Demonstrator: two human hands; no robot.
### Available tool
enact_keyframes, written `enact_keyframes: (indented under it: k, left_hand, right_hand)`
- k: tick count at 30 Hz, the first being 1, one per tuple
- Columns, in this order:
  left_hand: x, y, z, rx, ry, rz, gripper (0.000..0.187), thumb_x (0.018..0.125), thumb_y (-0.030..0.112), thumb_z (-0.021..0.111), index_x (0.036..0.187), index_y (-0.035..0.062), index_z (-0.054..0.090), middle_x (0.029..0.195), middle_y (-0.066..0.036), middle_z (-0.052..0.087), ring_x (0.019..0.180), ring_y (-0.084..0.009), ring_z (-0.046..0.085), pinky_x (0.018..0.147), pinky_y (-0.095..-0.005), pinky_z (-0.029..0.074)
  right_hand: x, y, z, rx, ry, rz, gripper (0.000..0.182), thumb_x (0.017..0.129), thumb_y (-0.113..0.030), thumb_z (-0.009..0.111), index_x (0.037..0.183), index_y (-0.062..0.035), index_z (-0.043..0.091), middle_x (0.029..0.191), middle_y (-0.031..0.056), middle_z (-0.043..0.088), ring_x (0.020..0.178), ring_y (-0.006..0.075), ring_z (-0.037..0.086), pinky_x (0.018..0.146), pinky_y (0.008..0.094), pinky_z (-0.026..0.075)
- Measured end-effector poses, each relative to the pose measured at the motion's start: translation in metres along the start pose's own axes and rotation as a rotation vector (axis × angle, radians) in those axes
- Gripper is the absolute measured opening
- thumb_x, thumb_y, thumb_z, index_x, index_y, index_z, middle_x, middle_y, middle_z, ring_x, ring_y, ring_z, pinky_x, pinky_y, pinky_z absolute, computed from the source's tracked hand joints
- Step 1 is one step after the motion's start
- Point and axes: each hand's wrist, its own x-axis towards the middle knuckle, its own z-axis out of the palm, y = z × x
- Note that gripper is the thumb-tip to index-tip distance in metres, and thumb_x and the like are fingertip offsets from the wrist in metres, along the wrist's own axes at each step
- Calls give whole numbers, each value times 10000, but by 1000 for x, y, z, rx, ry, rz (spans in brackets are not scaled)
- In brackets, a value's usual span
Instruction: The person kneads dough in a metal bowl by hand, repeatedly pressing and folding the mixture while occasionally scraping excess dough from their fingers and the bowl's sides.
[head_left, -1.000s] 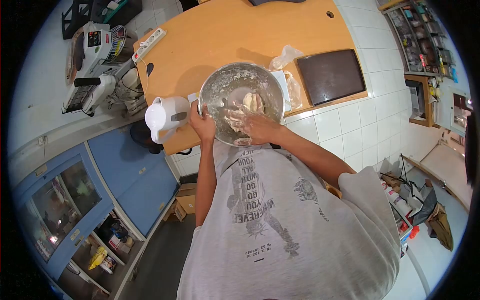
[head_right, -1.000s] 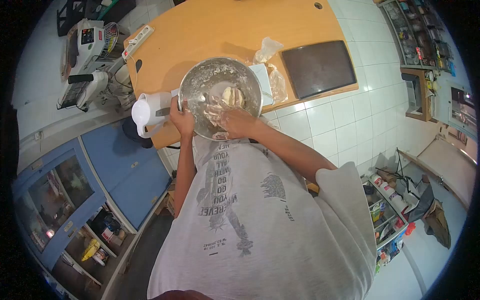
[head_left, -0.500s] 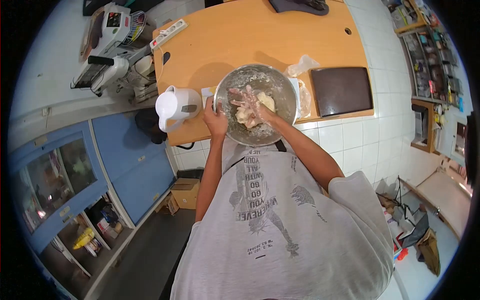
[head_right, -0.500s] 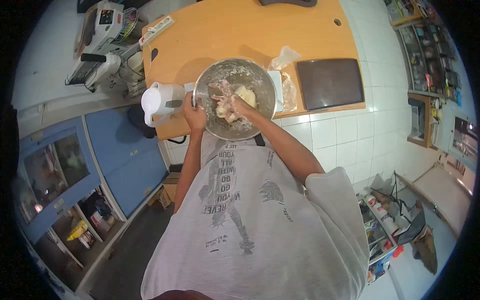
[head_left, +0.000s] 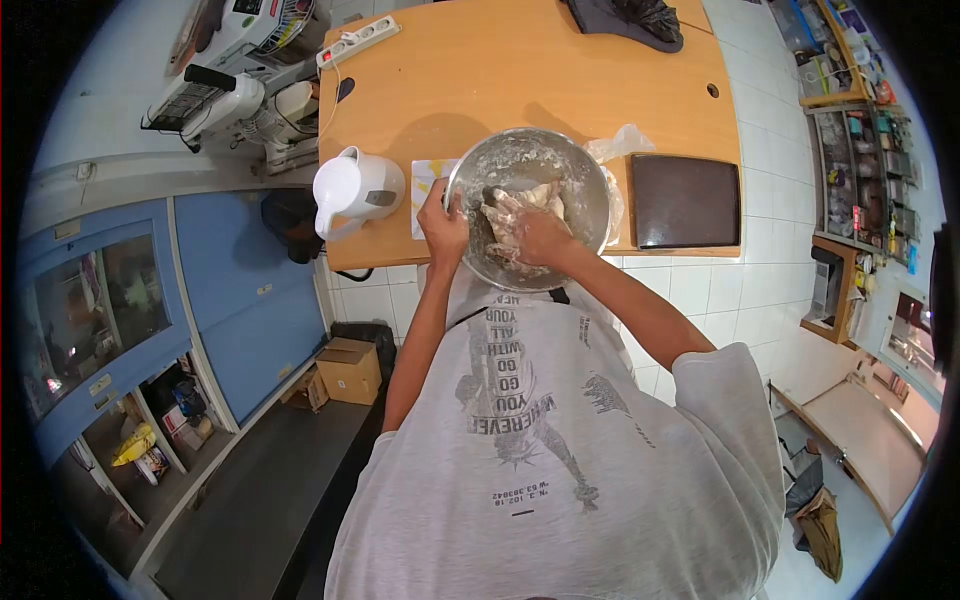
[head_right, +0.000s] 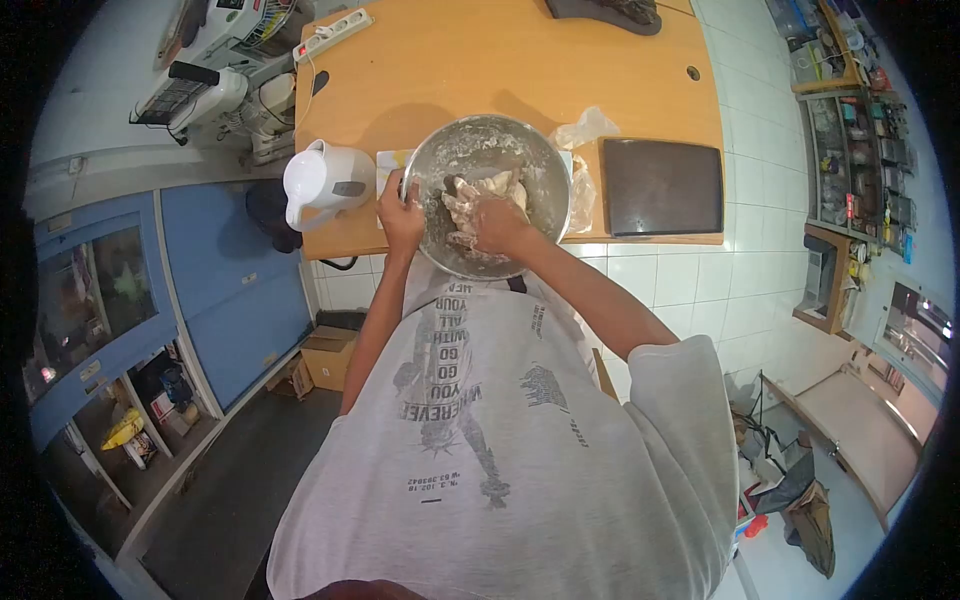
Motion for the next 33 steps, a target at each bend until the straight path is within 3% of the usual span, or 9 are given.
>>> enact_keyframes:
  k: [4, 9, 16, 22, 23, 25, 27, 31, 33]
  left_hand:
    - [1, 1, -1, -35, -7, 4, 168, 998, 3, 617, 1155, -24, 668, 922, -205, 714, 740, -319, 644, 693, -384, 511]
    - [0, 4, 0, 11, -3, -41, 192, 986, 6, 633, 1172, -20, 671, 938, -178, 723, 834, -214, 663, 778, -366, 530]
    - [-1, 1, 0, 0, 10, -4, 169, 1001, 34, 631, 1156, -23, 666, 953, -186, 725, 864, -243, 684, 819, -379, 535]
    - [7, -3, -1, -18, 10, 48, 174, 999, 30, 628, 1162, -21, 662, 985, -210, 733, 896, -290, 710, 824, -388, 534]
    - [9, -1, -2, 16, 3, 35, 176, 986, 5, 614, 1154, -19, 663, 980, -237, 724, 907, -378, 704, 812, -418, 535]
    - [13, 0, -4, 43, 8, 12, 184, 973, -20, 600, 1145, -18, 664, 975, -265, 714, 918, -466, 697, 800, -447, 536]
    - [16, -3, -6, 8, -24, 17, 223, 963, -37, 605, 1174, -8, 668, 1003, -274, 717, 953, -481, 695, 805, -462, 538]
    - [17, -11, -5, -15, 24, 52, 249, 948, -56, 615, 1184, -2, 672, 1017, -281, 715, 970, -484, 695, 805, -465, 539]
    - [16, -12, -6, 29, 10, 54, 199, 979, 29, 666, 1173, -4, 689, 994, -249, 746, 927, -404, 740, 793, -434, 547]
  right_hand:
    - [7, 14, 15, -13, 28, -36, 782, 893, -546, 708, 1596, -308, 460, 1623, 142, 468, 1446, 344, 512, 1209, 795, 61]
    - [33, 13, 6, -68, -101, 32, 784, 802, -444, 799, 1534, -317, 546, 1523, 150, 579, 1414, 324, 550, 1264, 640, 226]
    - [74, 15, 5, -42, -202, 93, 645, 798, -443, 790, 1409, -278, 671, 1346, 141, 702, 1225, 330, 670, 1135, 546, 429]
    - [73, 13, 14, 333, 325, 316, 510, 784, -489, 811, 1188, -179, 795, 965, 195, 776, 983, 376, 735, 917, 491, 559]
    - [72, 13, 18, 320, 324, 305, 510, 784, -489, 811, 1188, -179, 795, 965, 195, 776, 983, 376, 735, 917, 491, 559]
    - [67, 13, 33, 553, 700, 352, 508, 797, -450, 828, 1197, -139, 782, 1012, 212, 772, 1024, 401, 722, 957, 492, 544]
    - [55, 7, 27, 592, 582, 431, 446, 864, -390, 804, 1184, -81, 773, 1111, 219, 763, 1102, 420, 698, 990, 484, 531]
    - [12, -13, -13, 532, 523, 67, 514, 967, -345, 722, 1421, -119, 639, 1593, 153, 510, 1415, 399, 528, 1150, 538, 431]
    - [-13, 5, -10, 76, 230, -35, 713, 977, -515, 680, 1566, -153, 507, 1733, 37, 313, 1535, 339, 397, 1180, 803, 93]
